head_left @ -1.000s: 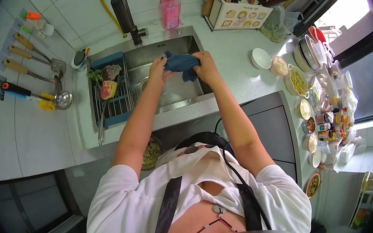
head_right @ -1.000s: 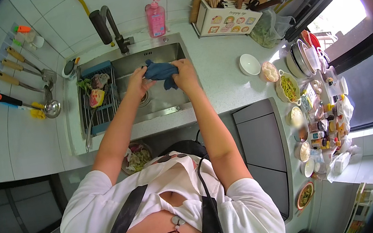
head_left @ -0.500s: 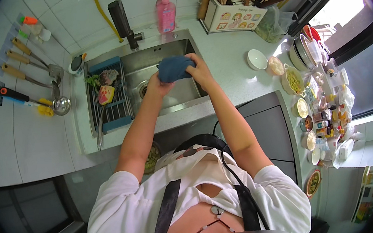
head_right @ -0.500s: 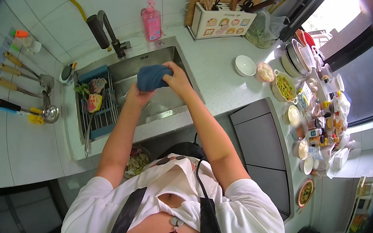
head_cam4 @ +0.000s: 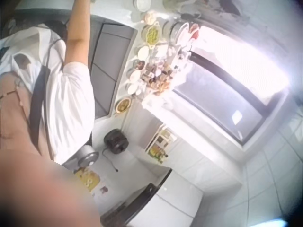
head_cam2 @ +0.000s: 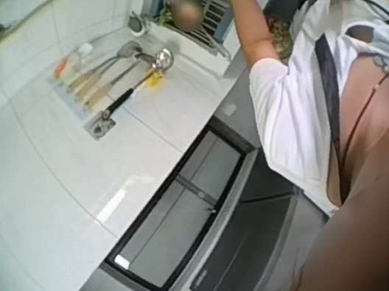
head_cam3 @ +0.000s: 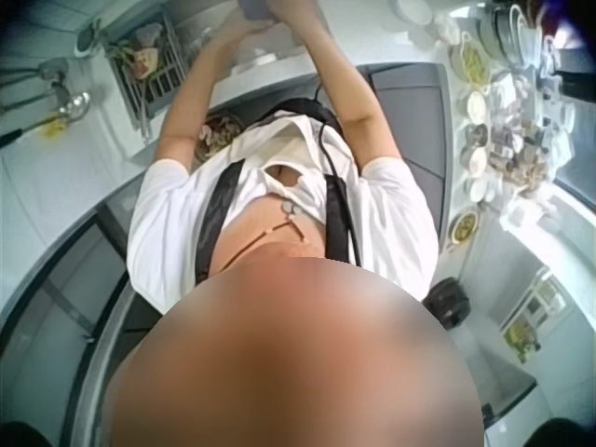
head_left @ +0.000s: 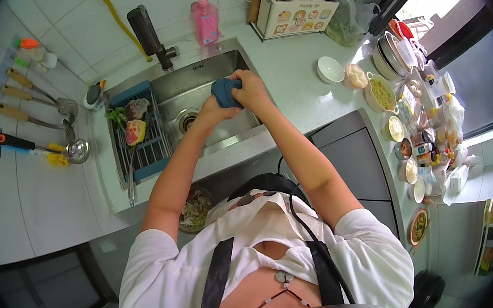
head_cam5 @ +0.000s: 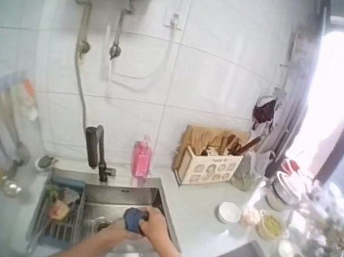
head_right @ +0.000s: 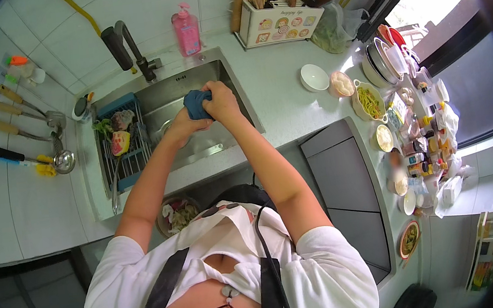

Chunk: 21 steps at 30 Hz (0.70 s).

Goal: The person rinses a blue cloth under a running faucet, wrings it out, and then uses it to wipe the different sides of the faucet fixture.

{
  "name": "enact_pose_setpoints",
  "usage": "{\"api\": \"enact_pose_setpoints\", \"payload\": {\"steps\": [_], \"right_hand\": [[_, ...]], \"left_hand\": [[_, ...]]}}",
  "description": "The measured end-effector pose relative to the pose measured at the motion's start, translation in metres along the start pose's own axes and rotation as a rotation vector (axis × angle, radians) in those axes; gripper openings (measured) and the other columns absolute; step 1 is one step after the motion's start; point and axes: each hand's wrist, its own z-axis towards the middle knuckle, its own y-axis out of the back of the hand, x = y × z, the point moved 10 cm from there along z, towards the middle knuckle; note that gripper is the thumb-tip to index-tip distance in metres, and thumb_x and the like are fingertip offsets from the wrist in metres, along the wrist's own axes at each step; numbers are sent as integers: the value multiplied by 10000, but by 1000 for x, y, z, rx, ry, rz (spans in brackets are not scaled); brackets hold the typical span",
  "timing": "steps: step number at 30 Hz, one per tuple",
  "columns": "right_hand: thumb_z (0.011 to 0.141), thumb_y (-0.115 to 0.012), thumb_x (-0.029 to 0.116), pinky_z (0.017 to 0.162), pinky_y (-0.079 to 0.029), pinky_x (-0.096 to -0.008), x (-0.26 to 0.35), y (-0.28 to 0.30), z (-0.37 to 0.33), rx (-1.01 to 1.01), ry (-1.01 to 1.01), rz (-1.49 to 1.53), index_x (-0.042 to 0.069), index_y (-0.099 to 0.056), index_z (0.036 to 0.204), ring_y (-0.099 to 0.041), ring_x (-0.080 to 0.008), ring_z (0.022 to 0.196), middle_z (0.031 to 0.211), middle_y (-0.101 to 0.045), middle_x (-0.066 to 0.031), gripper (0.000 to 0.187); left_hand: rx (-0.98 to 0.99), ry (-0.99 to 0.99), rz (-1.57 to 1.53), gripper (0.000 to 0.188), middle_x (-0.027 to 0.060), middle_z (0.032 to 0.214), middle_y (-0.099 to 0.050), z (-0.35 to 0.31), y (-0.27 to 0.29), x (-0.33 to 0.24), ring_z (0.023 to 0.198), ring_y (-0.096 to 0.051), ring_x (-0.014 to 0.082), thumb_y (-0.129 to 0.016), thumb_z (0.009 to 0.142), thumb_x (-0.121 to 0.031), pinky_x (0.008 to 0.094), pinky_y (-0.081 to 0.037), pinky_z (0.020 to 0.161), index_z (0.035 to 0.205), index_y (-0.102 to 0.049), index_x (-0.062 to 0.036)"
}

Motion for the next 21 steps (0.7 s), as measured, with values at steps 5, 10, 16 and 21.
{"api": "enact_pose_setpoints", "payload": {"steps": [5,10,16,21], "right_hand": [[668,-606,91,880,-373,-314,-16,-20,-11,362,-152,631,79,-502,1128,-484,-241,1049,1103,-525,-130,471],[732,-663,223,992,-257,-319,-22,-6,-16,445,-122,904,66,-316,1304,-318,-201,1207,1266,-383,-109,687],[690,-701,289,929,-336,-291,22,-3,-18,612,-36,939,72,-418,1235,-450,-167,1062,1125,-501,-69,651],[699,-683,255,710,-406,-243,22,-10,-3,552,-50,625,77,-523,910,-481,-108,783,821,-522,-13,318]], "left_hand": [[-103,82,-26,414,22,898,-543,-5,9,4,758,-520,131,-647,648,-49,291,-435,585,1033,-499,-82],[16,168,-285,360,21,865,-550,-9,5,8,715,-498,123,-649,639,-90,231,-380,515,978,-527,-100],[355,212,-432,400,53,825,-523,-10,-21,6,673,-496,138,-646,655,-107,218,-347,450,1020,-483,-75],[368,181,-204,426,36,793,-505,-6,-24,-7,639,-484,122,-665,640,-136,207,-338,420,1017,-471,-99]]}}
